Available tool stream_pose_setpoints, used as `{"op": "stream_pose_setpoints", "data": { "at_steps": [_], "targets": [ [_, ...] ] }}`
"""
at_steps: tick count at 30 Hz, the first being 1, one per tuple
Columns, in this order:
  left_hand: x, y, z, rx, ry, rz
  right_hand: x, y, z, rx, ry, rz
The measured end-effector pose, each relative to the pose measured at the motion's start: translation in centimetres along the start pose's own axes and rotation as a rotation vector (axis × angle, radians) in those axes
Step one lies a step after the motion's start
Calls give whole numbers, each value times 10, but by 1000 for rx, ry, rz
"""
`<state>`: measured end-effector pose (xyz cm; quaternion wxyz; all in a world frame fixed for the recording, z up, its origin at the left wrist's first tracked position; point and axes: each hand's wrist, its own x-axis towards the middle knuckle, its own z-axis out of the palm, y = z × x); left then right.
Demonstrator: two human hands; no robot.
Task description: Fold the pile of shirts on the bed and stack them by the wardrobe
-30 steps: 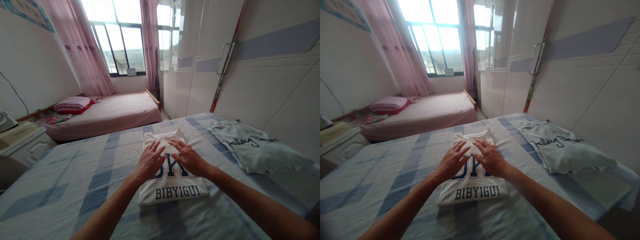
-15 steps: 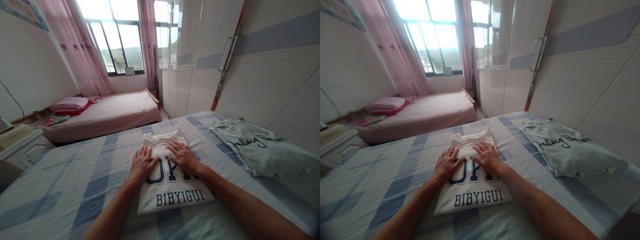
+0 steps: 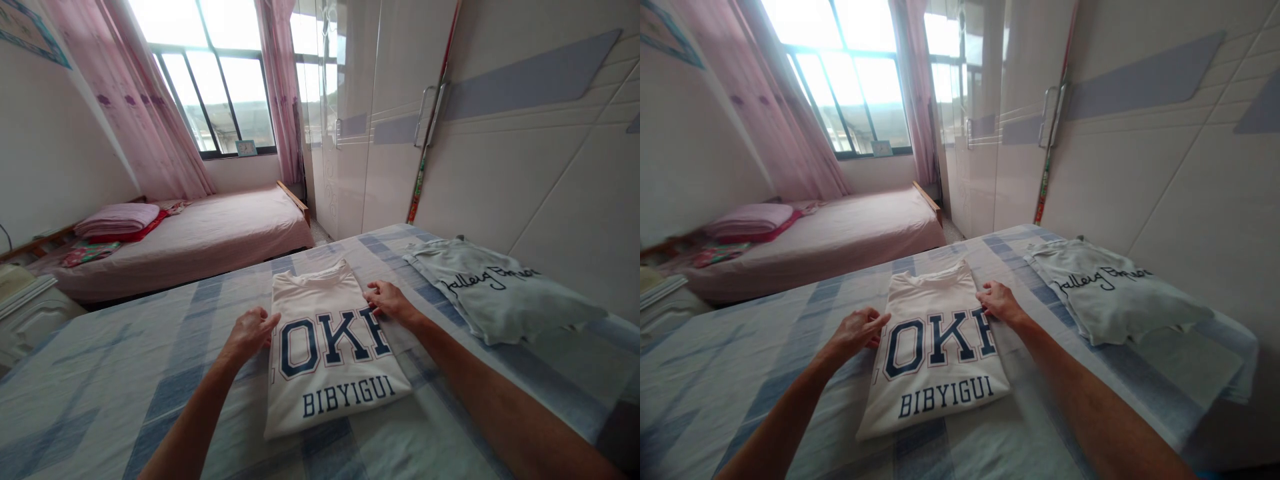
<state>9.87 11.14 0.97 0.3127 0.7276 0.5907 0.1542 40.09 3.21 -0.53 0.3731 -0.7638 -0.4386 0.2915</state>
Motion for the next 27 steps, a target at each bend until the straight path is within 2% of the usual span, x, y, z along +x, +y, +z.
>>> {"op": "stream_pose_setpoints", "data": {
  "at_steps": [5,9,13,16,19,23,27],
  "targets": [
    [2,-5,7,-100,9,13,0,0,5,139,-122,44],
    [0,-6,14,-198,55,86,-2,-1,7,185,-133,-29],
    [-4,-1,16,-313,80,70,-10,-9,9,310,-169,-76],
    [-7,4,14,-437,-14,49,-16,-14,9,488,-217,-22],
    [-9,8,14,-588,-98,31,-18,-16,9,645,-326,3],
    [-8,9,20,-738,-76,58,-16,-13,12,690,-436,42],
    [-3,16,18,-929,-139,12,-13,-16,13,709,-419,73]
  ]
}}
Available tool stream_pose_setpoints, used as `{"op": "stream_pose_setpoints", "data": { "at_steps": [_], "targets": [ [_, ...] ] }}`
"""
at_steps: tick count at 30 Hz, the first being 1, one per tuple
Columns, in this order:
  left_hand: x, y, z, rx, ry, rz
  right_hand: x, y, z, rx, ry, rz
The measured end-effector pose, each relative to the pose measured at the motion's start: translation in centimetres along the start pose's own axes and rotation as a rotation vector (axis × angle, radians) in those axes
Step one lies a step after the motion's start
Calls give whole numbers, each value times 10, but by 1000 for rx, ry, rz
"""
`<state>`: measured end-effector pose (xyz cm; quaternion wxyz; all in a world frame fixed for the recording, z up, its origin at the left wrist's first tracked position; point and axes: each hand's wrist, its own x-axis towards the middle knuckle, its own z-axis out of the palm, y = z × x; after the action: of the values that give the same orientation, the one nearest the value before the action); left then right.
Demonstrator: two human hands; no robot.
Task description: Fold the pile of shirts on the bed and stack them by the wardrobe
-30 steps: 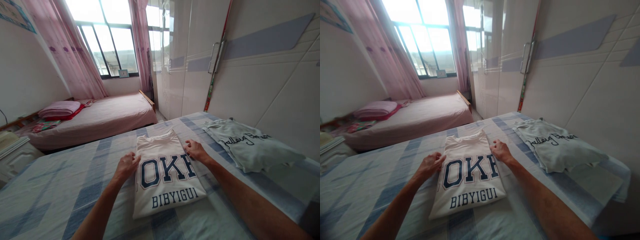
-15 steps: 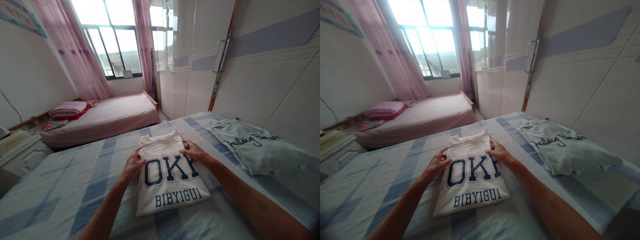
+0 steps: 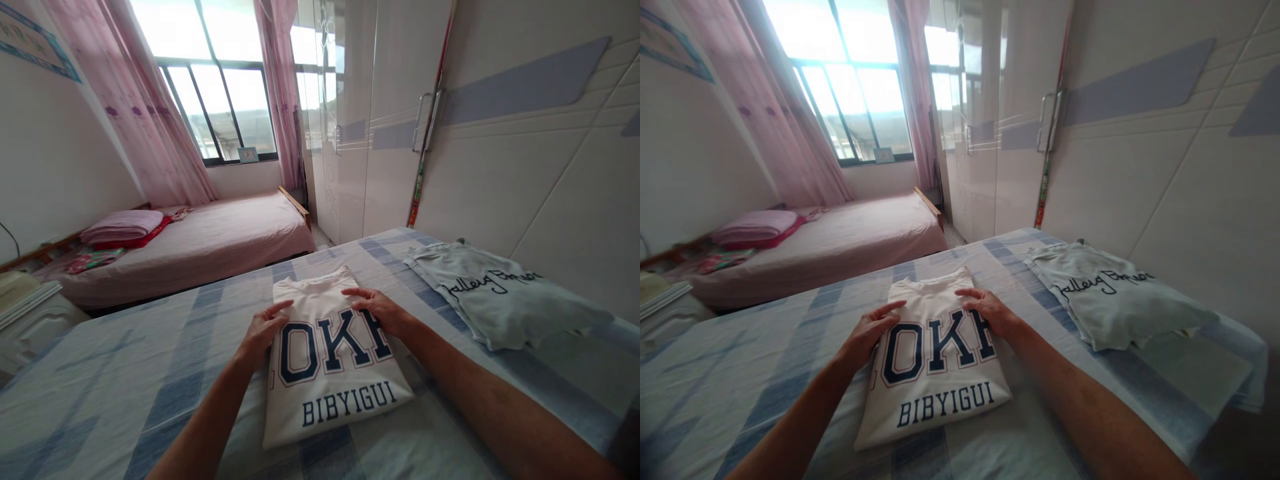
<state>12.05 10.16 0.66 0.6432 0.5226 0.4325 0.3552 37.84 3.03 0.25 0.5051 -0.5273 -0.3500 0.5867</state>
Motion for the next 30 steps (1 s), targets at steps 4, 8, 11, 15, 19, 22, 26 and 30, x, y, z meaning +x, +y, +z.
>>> {"op": "stream_pose_setpoints", "data": {
  "at_steps": [4,8,11,15,19,22,26,30],
  "targets": [
    [15,41,4,-63,13,140,3,-32,-2,64,33,-215],
    [22,102,15,-119,13,360,-3,-87,-8,-10,37,-552],
    [11,122,23,-126,-23,507,-22,-108,-16,-103,38,-692],
    [-15,81,22,-95,-82,402,-58,-73,-33,-236,82,-536],
    [-38,5,14,1,-93,37,-87,-6,-49,-363,35,-232],
    [-45,-23,9,240,-36,25,-95,18,-53,-452,73,-109],
    [-46,-9,12,661,132,228,-93,5,-42,-887,312,-261],
    [-44,7,32,1101,209,620,-74,-12,-10,-1232,296,-600]
  ]
}}
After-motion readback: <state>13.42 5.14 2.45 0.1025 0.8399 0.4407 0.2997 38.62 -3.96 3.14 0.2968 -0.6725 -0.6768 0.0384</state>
